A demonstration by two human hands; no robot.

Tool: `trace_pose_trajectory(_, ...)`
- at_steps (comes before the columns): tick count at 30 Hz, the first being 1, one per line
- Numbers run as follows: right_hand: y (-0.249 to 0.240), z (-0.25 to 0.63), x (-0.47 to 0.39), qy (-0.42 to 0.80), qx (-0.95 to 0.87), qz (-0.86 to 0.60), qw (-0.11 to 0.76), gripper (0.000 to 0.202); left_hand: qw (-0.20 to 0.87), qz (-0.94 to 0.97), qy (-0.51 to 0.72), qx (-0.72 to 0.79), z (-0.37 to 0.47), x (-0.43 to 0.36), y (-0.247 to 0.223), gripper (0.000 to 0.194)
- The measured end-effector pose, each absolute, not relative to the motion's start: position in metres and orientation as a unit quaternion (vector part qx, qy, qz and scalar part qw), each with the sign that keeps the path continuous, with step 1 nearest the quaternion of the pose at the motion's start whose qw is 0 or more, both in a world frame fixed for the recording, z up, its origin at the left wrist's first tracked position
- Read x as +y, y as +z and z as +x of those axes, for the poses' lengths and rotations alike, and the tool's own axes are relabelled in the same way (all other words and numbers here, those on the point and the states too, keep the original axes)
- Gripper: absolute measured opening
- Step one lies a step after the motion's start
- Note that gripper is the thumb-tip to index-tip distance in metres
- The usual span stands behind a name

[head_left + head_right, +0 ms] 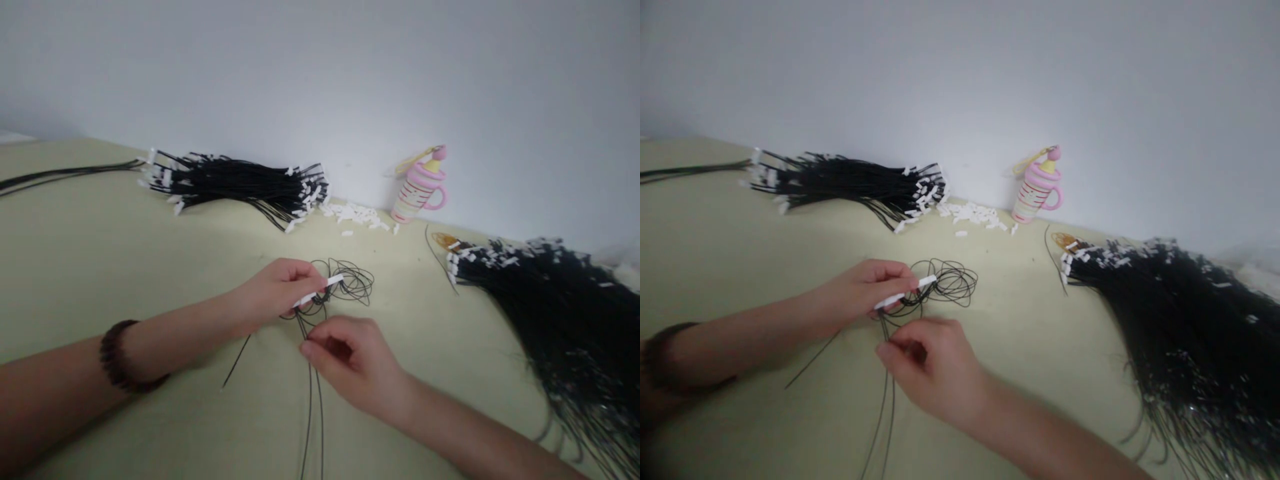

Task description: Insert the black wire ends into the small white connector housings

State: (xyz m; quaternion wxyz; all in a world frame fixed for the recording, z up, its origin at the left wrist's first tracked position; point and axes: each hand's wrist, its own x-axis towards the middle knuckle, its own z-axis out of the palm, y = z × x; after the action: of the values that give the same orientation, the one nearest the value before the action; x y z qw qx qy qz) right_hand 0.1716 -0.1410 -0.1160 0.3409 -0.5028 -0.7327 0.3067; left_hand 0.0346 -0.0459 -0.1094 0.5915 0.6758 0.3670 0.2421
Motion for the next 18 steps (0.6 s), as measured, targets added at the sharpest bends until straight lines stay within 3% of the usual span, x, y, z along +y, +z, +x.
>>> trace_pose_trajectory(7,-0.12,0.18,-0.134,0.41,-0.681,-0.521,0.31,0.027,0.613,0.643,0.239,0.394,0.036,-0.046,-0.109,0.028)
trace_pose_trajectory(9,-0.109,0.186,-0.132,0.456,-0.649,-0.527,0.304,0.026,0.612,0.638,0.235,0.404,0.036,-0.045,-0.107,0.029)
trace_pose_trajectory(12,-0.083,0.197,-0.132,0.511,-0.591,-0.54,0.313,0.009,0.619,0.628,0.235,0.409,0.036,-0.044,-0.106,0.029)
trace_pose_trajectory(14,-0.059,0.205,-0.135,0.54,-0.559,-0.527,0.344,0.022,0.622,0.622,0.24,0.41,0.036,-0.043,-0.107,0.029)
trace_pose_trajectory(16,-0.035,0.215,-0.14,0.516,-0.562,-0.509,0.398,0.017,0.628,0.617,0.241,0.408,0.036,-0.042,-0.108,0.028)
trace_pose_trajectory(17,-0.025,0.222,-0.143,0.475,-0.581,-0.508,0.423,0.009,0.631,0.616,0.24,0.406,0.036,-0.042,-0.108,0.028)
trace_pose_trajectory(18,-0.017,0.229,-0.146,0.381,-0.604,-0.525,0.463,0.016,0.636,0.614,0.238,0.403,0.036,-0.042,-0.109,0.027)
